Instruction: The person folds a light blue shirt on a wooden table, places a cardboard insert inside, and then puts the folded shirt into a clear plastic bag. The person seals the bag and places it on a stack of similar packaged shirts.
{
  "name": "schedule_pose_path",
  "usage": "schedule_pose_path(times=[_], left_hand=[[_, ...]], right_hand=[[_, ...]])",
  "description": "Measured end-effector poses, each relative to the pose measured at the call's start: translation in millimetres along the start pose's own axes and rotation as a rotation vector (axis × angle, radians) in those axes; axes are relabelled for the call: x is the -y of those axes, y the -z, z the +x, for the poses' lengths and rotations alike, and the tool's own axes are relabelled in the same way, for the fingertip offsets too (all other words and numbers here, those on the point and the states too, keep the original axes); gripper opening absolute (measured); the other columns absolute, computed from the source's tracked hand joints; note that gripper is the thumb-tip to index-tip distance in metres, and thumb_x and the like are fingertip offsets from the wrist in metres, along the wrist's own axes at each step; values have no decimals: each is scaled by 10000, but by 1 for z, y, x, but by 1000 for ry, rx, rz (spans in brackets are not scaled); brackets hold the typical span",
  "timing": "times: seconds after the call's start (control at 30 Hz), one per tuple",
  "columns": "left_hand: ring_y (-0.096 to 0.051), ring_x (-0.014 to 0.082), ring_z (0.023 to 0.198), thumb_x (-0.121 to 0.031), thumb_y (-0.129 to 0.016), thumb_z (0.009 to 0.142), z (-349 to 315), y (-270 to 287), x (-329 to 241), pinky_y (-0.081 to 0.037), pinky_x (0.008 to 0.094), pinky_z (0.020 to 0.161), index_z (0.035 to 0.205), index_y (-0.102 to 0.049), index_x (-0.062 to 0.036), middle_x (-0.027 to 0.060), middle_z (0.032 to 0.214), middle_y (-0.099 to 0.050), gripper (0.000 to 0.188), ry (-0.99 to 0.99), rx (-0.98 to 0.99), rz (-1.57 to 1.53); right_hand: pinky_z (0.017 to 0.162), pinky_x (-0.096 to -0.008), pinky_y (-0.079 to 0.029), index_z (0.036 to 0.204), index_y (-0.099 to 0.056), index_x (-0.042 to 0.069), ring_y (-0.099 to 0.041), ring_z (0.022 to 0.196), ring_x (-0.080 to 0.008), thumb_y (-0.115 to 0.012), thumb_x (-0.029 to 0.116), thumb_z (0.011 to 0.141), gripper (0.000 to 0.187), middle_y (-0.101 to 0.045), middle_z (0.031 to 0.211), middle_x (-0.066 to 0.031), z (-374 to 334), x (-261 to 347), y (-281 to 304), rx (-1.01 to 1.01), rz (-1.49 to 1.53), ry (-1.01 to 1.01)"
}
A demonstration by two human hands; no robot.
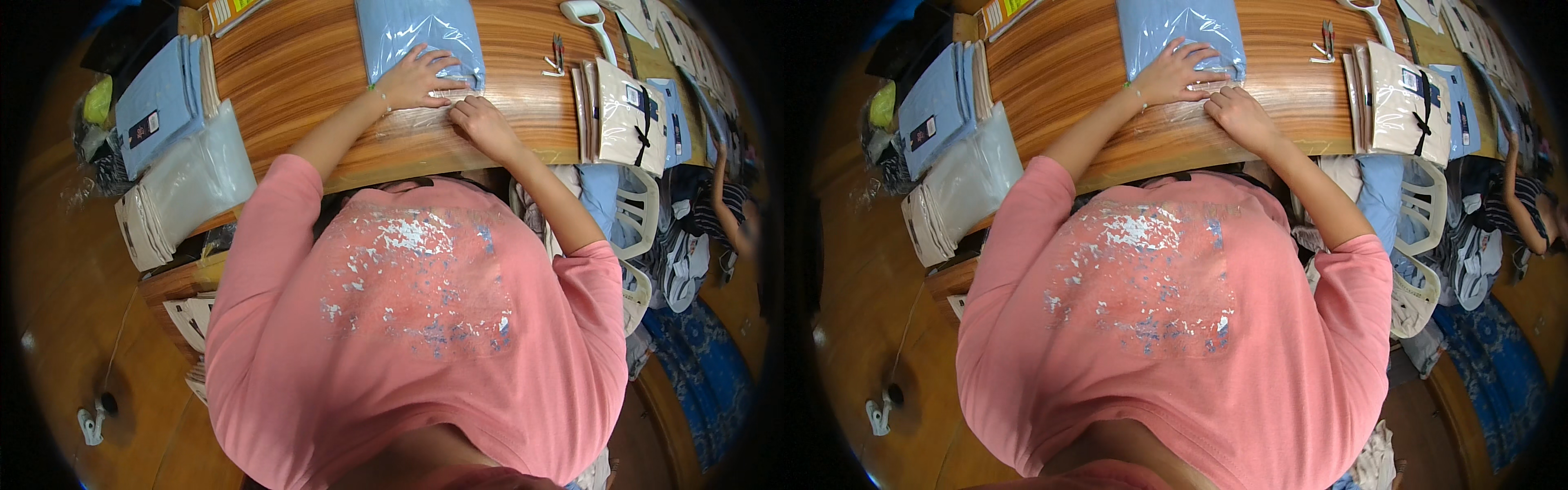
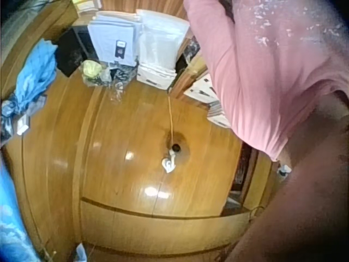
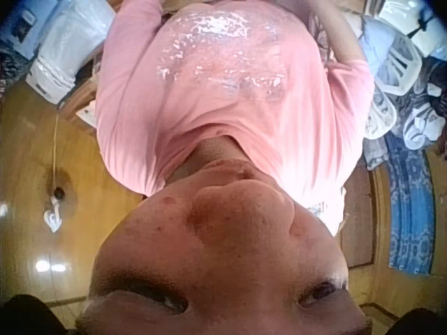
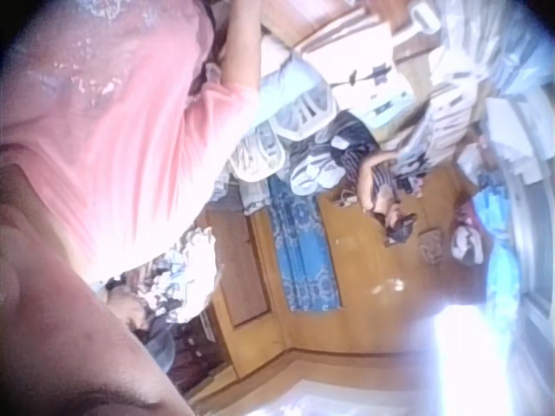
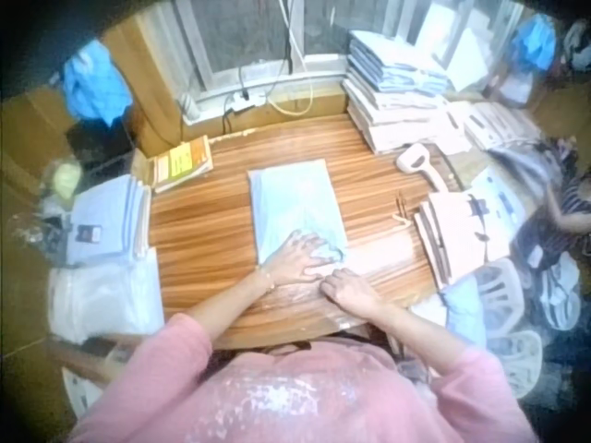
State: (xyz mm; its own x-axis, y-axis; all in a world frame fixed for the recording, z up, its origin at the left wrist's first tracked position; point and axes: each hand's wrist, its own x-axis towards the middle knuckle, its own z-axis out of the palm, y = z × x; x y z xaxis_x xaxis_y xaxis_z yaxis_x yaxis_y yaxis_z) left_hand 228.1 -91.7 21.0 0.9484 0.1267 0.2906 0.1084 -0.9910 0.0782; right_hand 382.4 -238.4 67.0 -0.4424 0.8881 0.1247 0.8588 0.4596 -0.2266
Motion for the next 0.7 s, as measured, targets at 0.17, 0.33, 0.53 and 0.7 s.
schedule_pose_path(times=[0.17, 0.33, 0.53, 0.7], left_hand=[[-357, 246, 1258, -524, -555, 793, 3, 2, -1, -243, 524, 1031, 1266, -489, -438, 53, 1325, -430, 485, 22, 16, -7], [-355, 245, 1261, -546, -535, 799, 4, 2, 0, -239, 526, 1033, 1271, -477, -443, 51, 1330, -427, 486, 25, 33, 4], [-349, 237, 1272, -571, -500, 816, 2, 0, 1, -236, 535, 1033, 1277, -470, -427, 47, 1349, -416, 484, 29, 57, 43], [-338, 243, 1281, -567, -502, 815, 2, 2, -1, -227, 540, 1042, 1279, -469, -421, 49, 1360, -403, 488, 30, 73, 33]], right_hand=[[799, -321, -444, 843, -551, 49, -541, 856, -225, -519, 108, 733, 129, -554, 849, -72, -6, 2, 1, -10, -31, 35], [799, -326, -447, 840, -546, 47, -530, 871, -225, -523, 103, 726, 129, -543, 851, -74, -8, 9, 7, 0, -14, 66], [810, -336, -435, 847, -544, 54, -518, 878, -235, -534, 100, 717, 137, -531, 842, -73, -31, 26, 13, 51, 48, 18], [843, -371, -398, 853, -555, 75, -511, 892, -237, -564, 129, 719, 145, -529, 845, -72, -49, 33, 23, 8, 79, 66]])
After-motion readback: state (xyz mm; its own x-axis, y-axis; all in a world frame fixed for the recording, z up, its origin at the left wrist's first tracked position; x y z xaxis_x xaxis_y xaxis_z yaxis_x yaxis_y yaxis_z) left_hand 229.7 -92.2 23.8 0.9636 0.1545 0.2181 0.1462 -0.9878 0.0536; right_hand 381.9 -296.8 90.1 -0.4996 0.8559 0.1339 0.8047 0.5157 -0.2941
